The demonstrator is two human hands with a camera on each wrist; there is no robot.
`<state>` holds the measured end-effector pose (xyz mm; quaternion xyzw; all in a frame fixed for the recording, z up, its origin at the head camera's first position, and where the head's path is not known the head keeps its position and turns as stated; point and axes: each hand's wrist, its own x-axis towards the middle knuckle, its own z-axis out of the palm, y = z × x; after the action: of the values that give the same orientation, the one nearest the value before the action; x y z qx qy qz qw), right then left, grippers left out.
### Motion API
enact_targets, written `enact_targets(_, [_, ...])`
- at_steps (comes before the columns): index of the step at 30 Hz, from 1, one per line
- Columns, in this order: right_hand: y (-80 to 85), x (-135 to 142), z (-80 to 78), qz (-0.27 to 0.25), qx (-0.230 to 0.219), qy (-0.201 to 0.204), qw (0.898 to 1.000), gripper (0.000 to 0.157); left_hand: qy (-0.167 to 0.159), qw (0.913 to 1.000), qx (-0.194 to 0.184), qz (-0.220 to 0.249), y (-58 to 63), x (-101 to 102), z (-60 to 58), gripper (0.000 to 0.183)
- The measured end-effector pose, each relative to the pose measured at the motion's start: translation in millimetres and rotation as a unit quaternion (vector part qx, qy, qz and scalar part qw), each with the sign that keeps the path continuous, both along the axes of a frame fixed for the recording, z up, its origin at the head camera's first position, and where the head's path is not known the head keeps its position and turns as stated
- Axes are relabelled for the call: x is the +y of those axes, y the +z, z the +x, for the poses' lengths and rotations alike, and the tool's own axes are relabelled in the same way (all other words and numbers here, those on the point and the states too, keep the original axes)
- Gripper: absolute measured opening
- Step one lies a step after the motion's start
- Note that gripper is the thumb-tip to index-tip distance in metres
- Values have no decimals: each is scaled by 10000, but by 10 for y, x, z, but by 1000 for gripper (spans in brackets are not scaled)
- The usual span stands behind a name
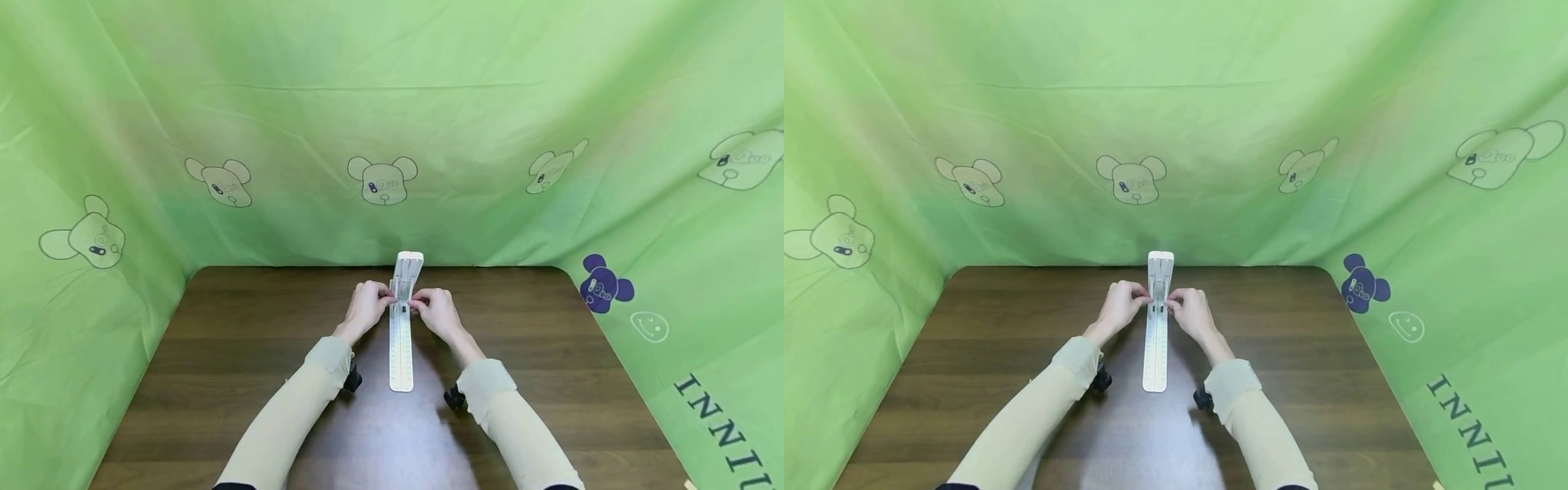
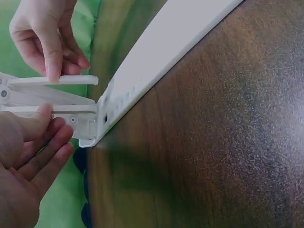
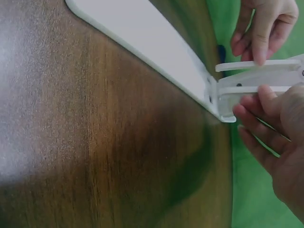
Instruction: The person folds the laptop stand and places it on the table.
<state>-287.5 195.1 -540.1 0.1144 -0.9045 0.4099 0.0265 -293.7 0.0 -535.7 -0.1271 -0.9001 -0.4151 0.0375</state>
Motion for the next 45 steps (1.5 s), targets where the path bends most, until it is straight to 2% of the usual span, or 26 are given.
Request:
enact_targets(3, [-22, -6, -22, 449, 516, -54, 9976, 9, 32, 10000, 47, 34, -1, 21, -1, 9])
enact_targets(6, [-39, -1, -32, 889, 1029, -89, 9907, 8, 72, 9998, 163, -24, -1, 33, 3, 9])
enact_targets(7, [-45, 1, -35, 1000, 1178, -108, 9879, 8, 97, 9995, 306, -55, -108, 22, -55, 14])
enact_targets(10, [-69, 15, -53, 1155, 1463, -264, 9821, 13, 265, 9981, 471, -279, -110, 16, -73, 16])
enact_targets(13, [-92, 31, -82, 1095, 1530, -451, 9811, 22, 320, 9970, 529, -462, -114, 4, -115, 24])
enact_targets(14, [-99, 37, -93, 1060, 1515, -478, 9816, 25, 305, 9971, 433, -538, -8, 12, -74, 25])
enact_targets(20, [-143, 41, -148, 1066, 1477, -352, 9826, 31, 117, 9952, 376, -892, 13, 7, -120, 32])
enact_targets(23, [-155, 19, -173, 1050, 1550, -343, 9817, 28, 143, 9939, 474, -985, -2, 17, -134, 29])
enact_targets(24, [-160, 10, -182, 1032, 1578, -350, 9814, 27, 147, 9936, 577, -956, -115, 5, -199, 29])
enact_targets(27, [-166, -22, -202, 963, 1632, -349, 9813, 24, 243, 9928, 661, -966, -133, 10, -199, 26])
enact_targets(30, [-177, -50, -217, 907, 1670, -356, 9811, 21, 389, 9918, 730, -971, -137, 12, -188, 23])
enact_targets(31, [-177, -60, -220, 881, 1681, -364, 9812, 20, 444, 9917, 660, -1006, -29, 29, -124, 22])
enact_targets(38, [-205, -92, -214, 765, 1873, -470, 9782, 11, 559, 9907, 709, -1020, -61, 48, -149, 19])
enact_targets(39, [-210, -91, -208, 704, 1857, -478, 9789, 11, 552, 9905, 789, -980, -181, 37, -215, 20])
enact_targets(41, [-219, -75, -191, 564, 1775, -475, 9814, 14, 507, 9916, 743, -933, -259, 48, -265, 23])
enact_targets(45, [-248, -10, -151, 15, 1298, -483, 9904, 29, 446, 9934, 853, -618, -678, 20, -475, 52])
